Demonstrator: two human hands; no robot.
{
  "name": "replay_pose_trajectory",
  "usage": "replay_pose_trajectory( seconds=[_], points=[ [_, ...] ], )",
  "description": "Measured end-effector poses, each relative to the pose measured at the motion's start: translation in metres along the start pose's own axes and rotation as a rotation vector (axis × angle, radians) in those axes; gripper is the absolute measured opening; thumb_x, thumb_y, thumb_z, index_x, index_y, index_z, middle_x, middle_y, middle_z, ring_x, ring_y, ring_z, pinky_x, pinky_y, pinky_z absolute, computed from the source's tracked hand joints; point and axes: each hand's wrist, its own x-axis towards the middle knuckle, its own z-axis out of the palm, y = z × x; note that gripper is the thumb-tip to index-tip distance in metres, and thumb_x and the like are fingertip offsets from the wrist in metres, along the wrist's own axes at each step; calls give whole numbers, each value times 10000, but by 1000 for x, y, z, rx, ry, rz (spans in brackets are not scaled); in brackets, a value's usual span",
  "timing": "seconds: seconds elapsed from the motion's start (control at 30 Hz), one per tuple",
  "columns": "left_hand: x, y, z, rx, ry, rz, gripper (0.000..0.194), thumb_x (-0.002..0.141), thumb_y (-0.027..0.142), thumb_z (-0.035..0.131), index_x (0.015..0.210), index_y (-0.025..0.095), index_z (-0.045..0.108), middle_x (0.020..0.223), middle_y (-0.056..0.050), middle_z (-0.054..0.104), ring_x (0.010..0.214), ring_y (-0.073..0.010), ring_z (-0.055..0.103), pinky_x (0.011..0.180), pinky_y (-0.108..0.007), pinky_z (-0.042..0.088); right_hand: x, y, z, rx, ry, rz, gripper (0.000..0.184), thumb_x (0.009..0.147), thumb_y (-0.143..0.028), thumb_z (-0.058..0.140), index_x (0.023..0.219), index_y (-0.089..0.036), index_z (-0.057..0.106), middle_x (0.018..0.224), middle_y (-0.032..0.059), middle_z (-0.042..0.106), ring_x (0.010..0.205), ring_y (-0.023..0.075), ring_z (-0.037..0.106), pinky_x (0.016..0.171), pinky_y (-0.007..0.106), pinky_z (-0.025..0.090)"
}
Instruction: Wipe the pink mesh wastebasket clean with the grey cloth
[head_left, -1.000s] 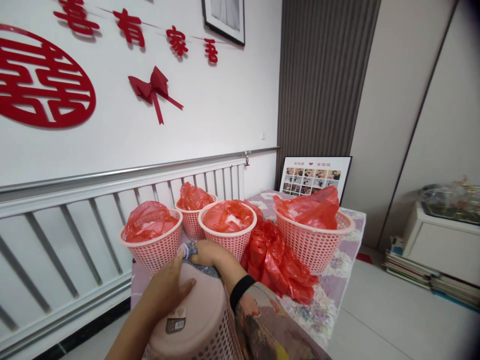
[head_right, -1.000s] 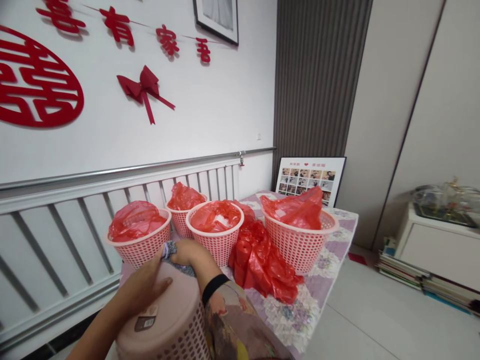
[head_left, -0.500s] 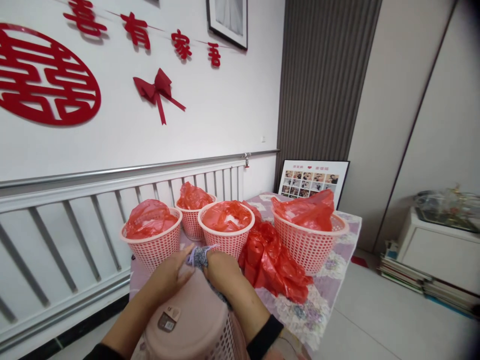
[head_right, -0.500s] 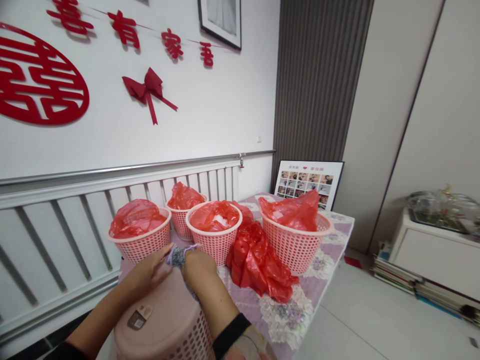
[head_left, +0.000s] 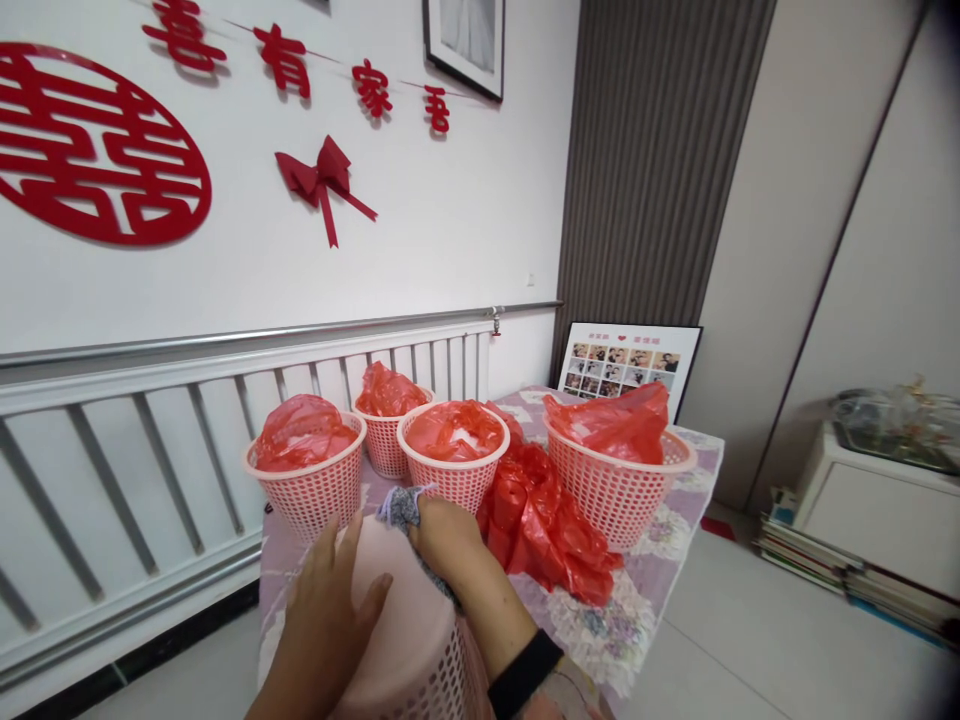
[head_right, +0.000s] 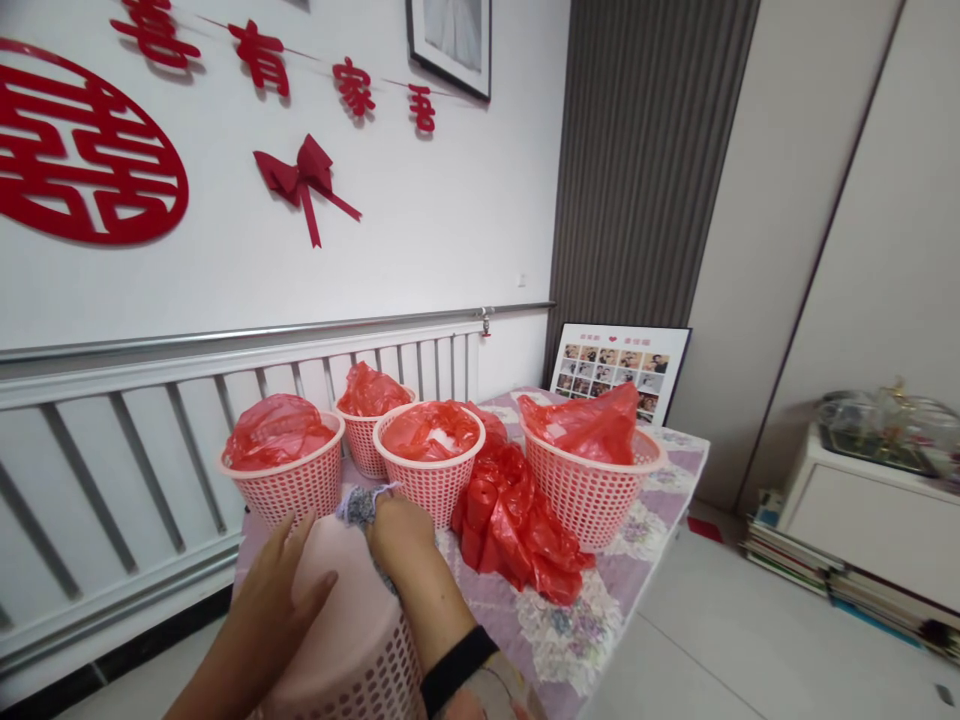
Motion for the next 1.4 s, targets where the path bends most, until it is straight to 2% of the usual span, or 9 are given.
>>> replay_pose_trajectory(
  seconds=[0.1, 0.27, 0.43, 0.57, 0.8, 0.93, 1.1, 1.3, 1.4],
  points=[
    [13, -3, 0, 6, -66, -5, 733, 919, 468, 509, 1583, 203, 349, 1709, -199, 332, 1598, -405, 303, 1259, -659, 328, -6, 2, -1, 1, 2, 26, 356, 979, -302, 565, 1257, -128, 703, 1231, 200, 761, 1115, 348, 740, 902, 424, 567],
    [46, -23, -3, -74, -149, 112, 787, 941, 510, 435, 1583, 69, 323, 1705, -232, 347, 1618, -351, 275, 1332, -557, 243, -30, 6, 3, 51, 36, 97, 344, 973, -292, 548, 1237, -136, 702, 1214, 201, 749, 1085, 346, 741, 893, 411, 564],
    [61, -30, -5, -2, -240, 103, 835, 938, 560, 400, 1596, 53, 313, 1710, -221, 350, 1618, -369, 270, 1327, -572, 245, -55, 23, 28, 343, 185, 76, 356, 957, -266, 490, 1206, -139, 710, 1182, 187, 745, 1145, 322, 705, 1005, 420, 538],
    [57, -20, -11, 104, -299, 91, 827, 940, 552, 379, 1606, 68, 308, 1710, -221, 351, 1598, -379, 315, 1282, -609, 315, -68, 52, 77, 688, 301, 37, 538, 1004, -380, 353, 1348, -105, 662, 1342, 211, 703, 1301, 306, 646, 1148, 462, 468],
    [55, -11, -19, 153, -386, 107, 797, 946, 530, 367, 1595, 68, 346, 1691, -200, 403, 1566, -349, 388, 1290, -555, 315, -103, 121, 212, 792, 124, 279, 716, 900, -605, 431, 1259, -63, 729, 1320, 255, 723, 1296, 390, 665, 1154, 518, 466],
    [55, -11, -20, 173, -387, 106, 789, 950, 532, 351, 1600, 85, 343, 1694, -191, 401, 1564, -345, 393, 1291, -535, 312, -112, 136, 246, 840, 191, 339, 743, 893, -669, 456, 1210, -69, 759, 1283, 253, 743, 1265, 404, 684, 1150, 521, 476],
    [53, -11, -20, 172, -380, 112, 767, 949, 524, 352, 1584, 94, 378, 1674, -205, 426, 1547, -367, 412, 1268, -558, 340, -110, 104, 204, 971, 289, 286, 719, 957, -714, 465, 1299, -145, 741, 1343, 179, 735, 1337, 354, 646, 1186, 489, 460],
    [54, -12, -18, 176, -400, 116, 788, 946, 532, 332, 1589, 79, 364, 1683, -198, 413, 1558, -365, 389, 1284, -553, 307, -109, 46, 114, 730, 501, -96, 528, 1047, -459, 506, 1527, -248, 562, 1518, 115, 623, 1475, 281, 516, 1232, 466, 429],
    [55, -13, -18, 170, -393, 111, 781, 945, 532, 340, 1584, 84, 379, 1671, -201, 434, 1552, -358, 401, 1278, -551, 320, -105, 30, 99, 577, 583, -238, 593, 1021, -428, 559, 1586, -263, 479, 1564, 116, 574, 1503, 314, 475, 1225, 502, 440]
  ],
)
